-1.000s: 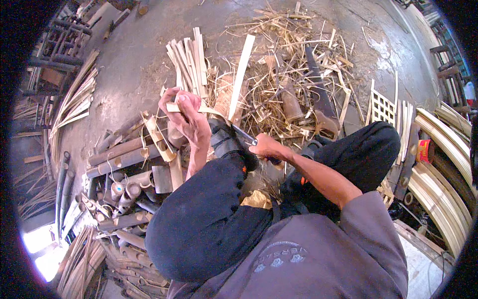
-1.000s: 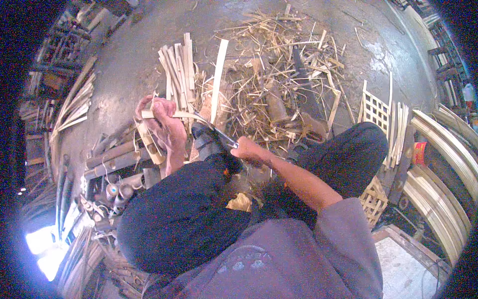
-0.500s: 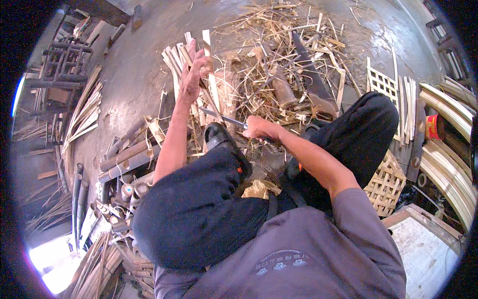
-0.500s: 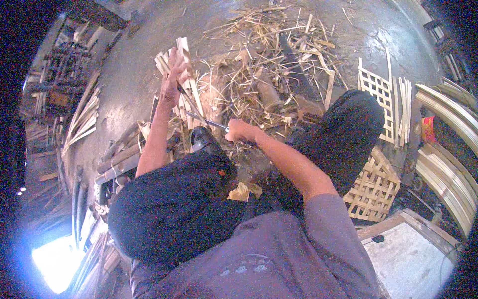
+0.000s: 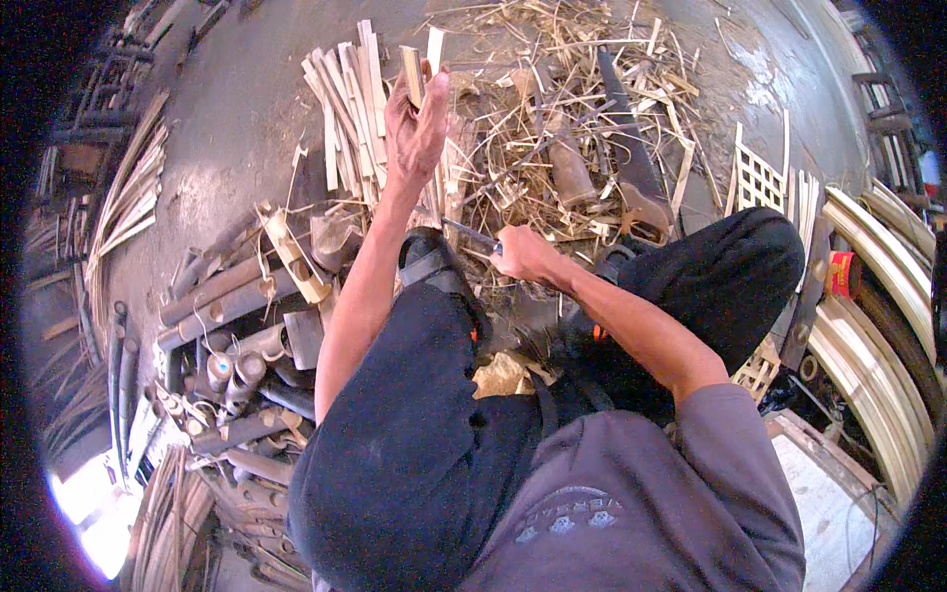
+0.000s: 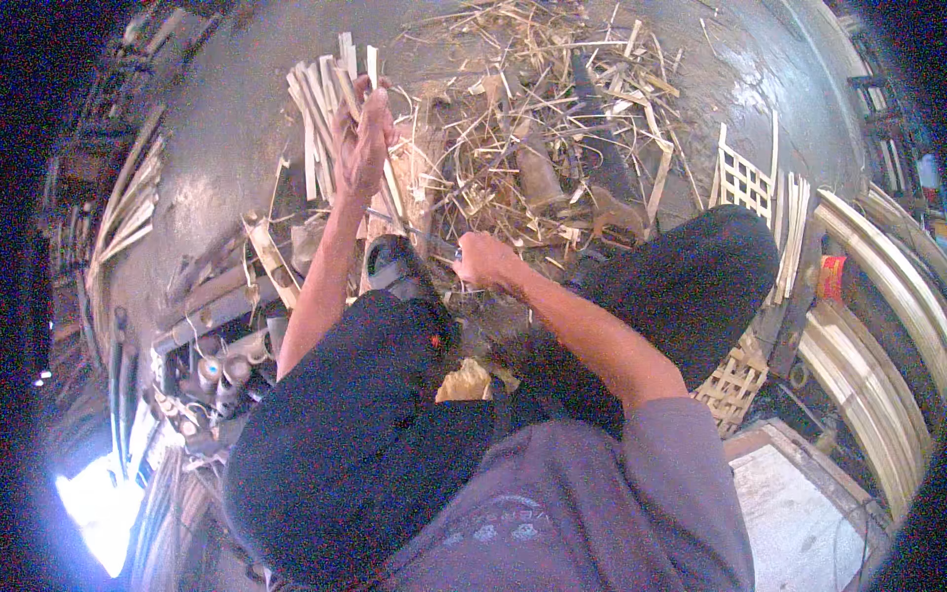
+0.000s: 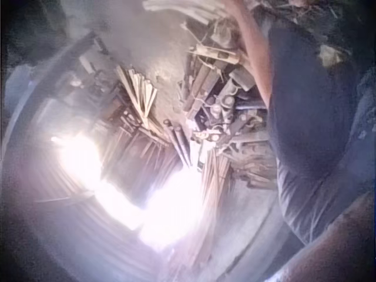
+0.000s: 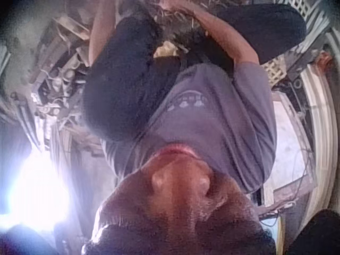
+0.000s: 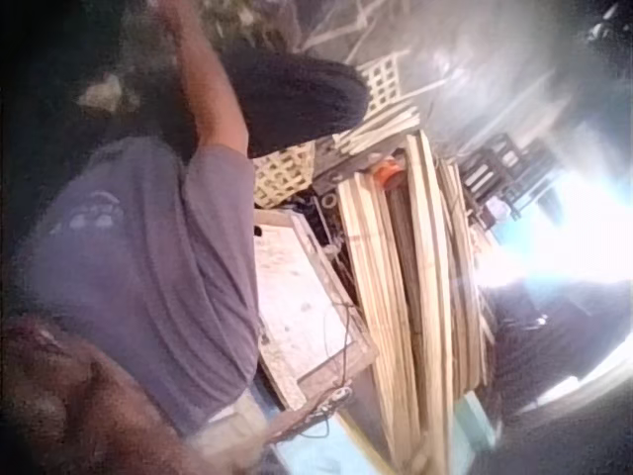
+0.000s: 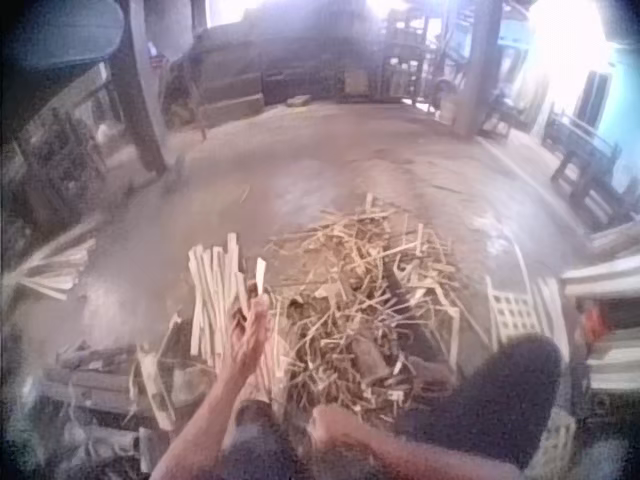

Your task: The person sits on the floor and uses a knife to split bamboo strips and hollow bamboo sections into thinner pieces. They repeatedly hold the bamboo, position the blade, and push or tap to separate the material, then set the split pieces aside.

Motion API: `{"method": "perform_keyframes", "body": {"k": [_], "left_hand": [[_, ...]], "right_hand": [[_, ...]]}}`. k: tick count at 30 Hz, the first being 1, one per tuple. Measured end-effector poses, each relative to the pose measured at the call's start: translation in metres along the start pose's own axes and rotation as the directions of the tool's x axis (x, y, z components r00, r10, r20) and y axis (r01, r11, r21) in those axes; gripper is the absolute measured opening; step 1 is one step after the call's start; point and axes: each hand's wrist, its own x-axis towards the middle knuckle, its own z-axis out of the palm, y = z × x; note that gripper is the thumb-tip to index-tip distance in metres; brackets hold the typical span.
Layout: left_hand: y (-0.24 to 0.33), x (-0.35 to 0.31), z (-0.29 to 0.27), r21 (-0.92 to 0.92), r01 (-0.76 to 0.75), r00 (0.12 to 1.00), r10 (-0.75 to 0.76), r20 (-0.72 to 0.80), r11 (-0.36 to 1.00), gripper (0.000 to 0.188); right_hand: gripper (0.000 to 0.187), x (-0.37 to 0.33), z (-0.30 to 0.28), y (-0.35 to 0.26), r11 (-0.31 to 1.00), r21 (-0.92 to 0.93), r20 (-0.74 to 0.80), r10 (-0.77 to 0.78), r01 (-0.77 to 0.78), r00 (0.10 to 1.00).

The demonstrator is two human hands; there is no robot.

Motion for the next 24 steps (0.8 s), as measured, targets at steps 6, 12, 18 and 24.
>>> {"method": "perform_keyframes", "body": {"k": [6,12,18,24], "left_hand": [[-0.003,0.0,-0.001,-0.029,-0.126,0.991,0.124,-0.054,0.992,0.02],[-0.017,-0.001,-0.001,0.181,-0.208,0.95,0.243,-0.196,0.961,0.029],[0.019,-0.039,-0.014,0.182,-0.208,0.97,0.227,-0.09,0.961,0.033],[0.026,-0.046,-0.041,0.457,-0.333,0.898,0.425,-0.112,0.824,0.034]], "right_hand": [[0.034,0.005,0.014,0.006,0.991,0.121,0.08,0.047,-0.056,0.996],[0.033,0.005,0.008,-0.002,0.956,0.258,0.218,0.085,-0.142,0.972],[0.024,-0.006,-0.003,-0.009,0.895,0.411,0.334,0.031,-0.175,0.942],[0.017,0.0,0.005,-0.015,0.855,0.484,0.359,0.001,-0.188,0.933]]}}
